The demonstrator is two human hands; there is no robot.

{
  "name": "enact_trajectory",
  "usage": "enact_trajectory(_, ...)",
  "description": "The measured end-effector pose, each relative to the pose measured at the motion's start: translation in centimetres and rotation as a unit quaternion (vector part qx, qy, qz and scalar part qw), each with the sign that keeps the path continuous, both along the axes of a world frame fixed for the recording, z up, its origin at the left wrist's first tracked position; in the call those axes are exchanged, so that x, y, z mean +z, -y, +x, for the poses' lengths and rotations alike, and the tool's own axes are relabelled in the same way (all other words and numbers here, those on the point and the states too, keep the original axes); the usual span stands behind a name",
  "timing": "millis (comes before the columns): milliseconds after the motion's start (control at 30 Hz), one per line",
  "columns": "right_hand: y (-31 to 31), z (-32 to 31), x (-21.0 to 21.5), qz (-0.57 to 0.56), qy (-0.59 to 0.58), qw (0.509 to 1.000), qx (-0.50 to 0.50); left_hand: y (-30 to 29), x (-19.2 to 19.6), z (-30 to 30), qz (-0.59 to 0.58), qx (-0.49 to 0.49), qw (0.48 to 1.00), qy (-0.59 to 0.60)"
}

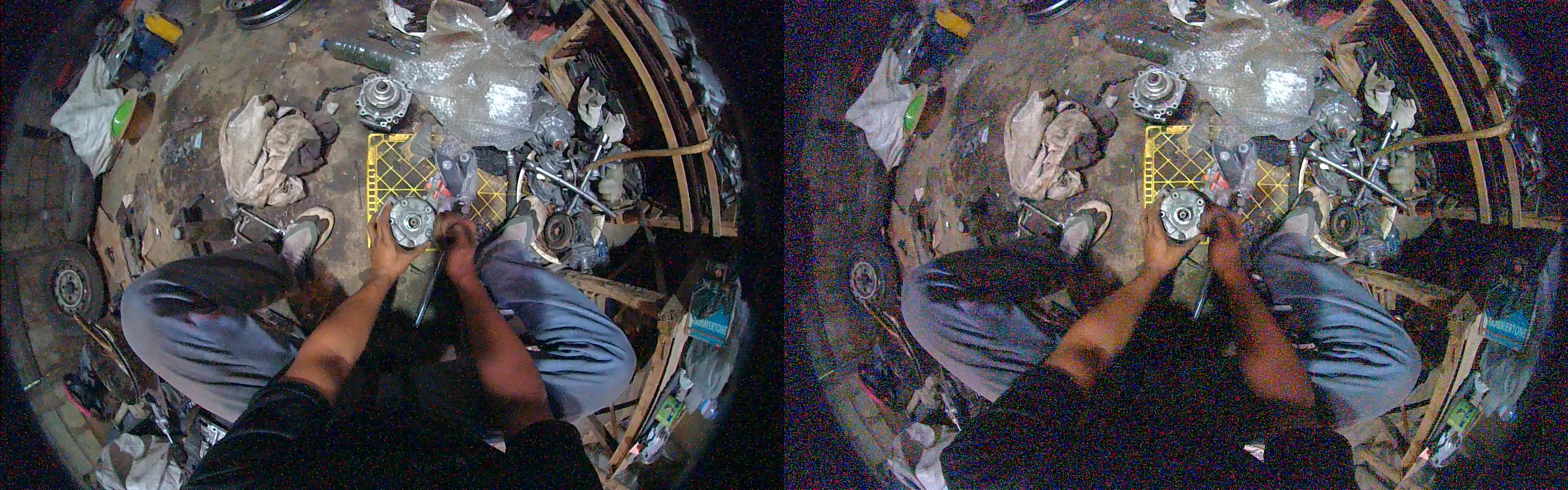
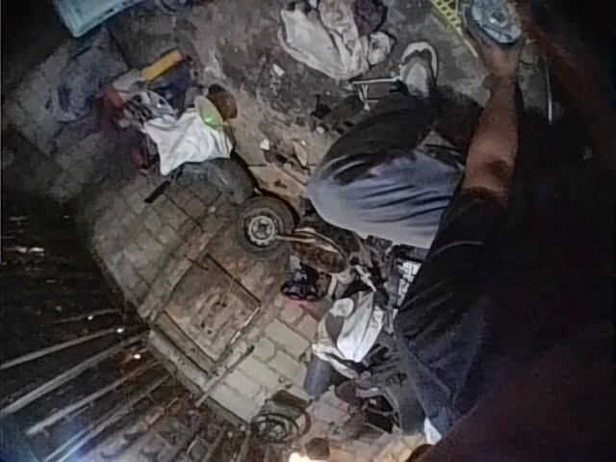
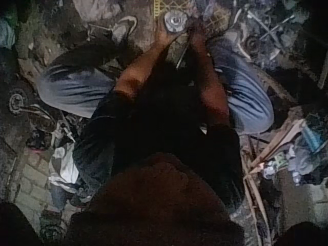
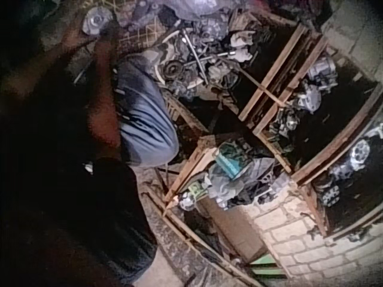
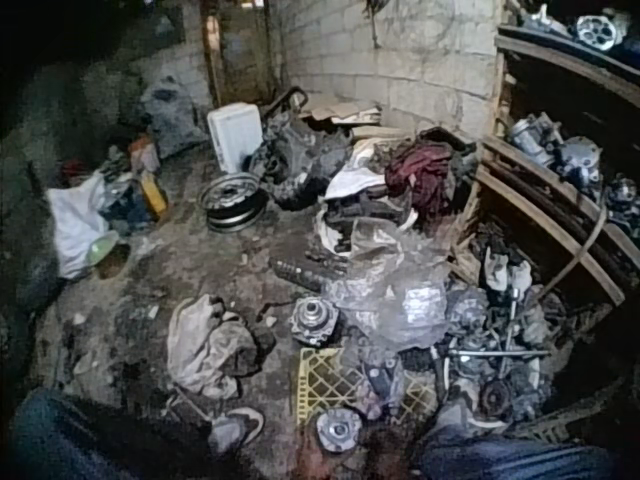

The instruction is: The person sits on the floor and uses a hammer and punch to remove a pin from a mechanical part. They then use a screwdriver to pry and remove a small metal ring from the part's shaft.

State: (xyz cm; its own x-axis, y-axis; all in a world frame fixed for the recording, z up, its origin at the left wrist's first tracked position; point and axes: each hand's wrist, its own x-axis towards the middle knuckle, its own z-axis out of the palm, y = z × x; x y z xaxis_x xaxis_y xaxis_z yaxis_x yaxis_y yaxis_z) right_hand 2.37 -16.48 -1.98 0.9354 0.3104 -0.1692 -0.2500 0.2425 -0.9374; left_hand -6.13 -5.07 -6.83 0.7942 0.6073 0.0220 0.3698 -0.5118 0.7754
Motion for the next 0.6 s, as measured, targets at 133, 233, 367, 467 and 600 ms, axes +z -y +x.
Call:
enact_trajectory(133, 0.3, 1.5, -2.9, -0.001, 0.101, 0.994, 0.047, 0.1, -0.4, 0.2, 0.027, -0.006, 0.999, 0.024)
enact_trajectory(233, -0.5, 1.0, -3.8, -0.106, 0.166, 0.98, -0.018, 0.1, -0.6, 0.1, 0.024, -0.007, 0.999, 0.036)
enact_trajectory(367, -1.4, 0.5, -2.1, -0.094, 0.161, 0.982, -0.004, -0.1, -0.9, 0.1, 0.024, -0.01, 0.999, 0.044)
enact_trajectory(467, -0.5, 0.9, -4.3, -0.267, 0.423, 0.865, -0.041, 0.1, -1.3, 0.1, 0.018, -0.001, 0.999, 0.048)
enact_trajectory(600, 1.4, -0.6, -6.3, -0.167, 0.141, 0.971, 0.092, -0.2, -1.2, 0.0, 0.014, 0.003, 1.0, 0.028)
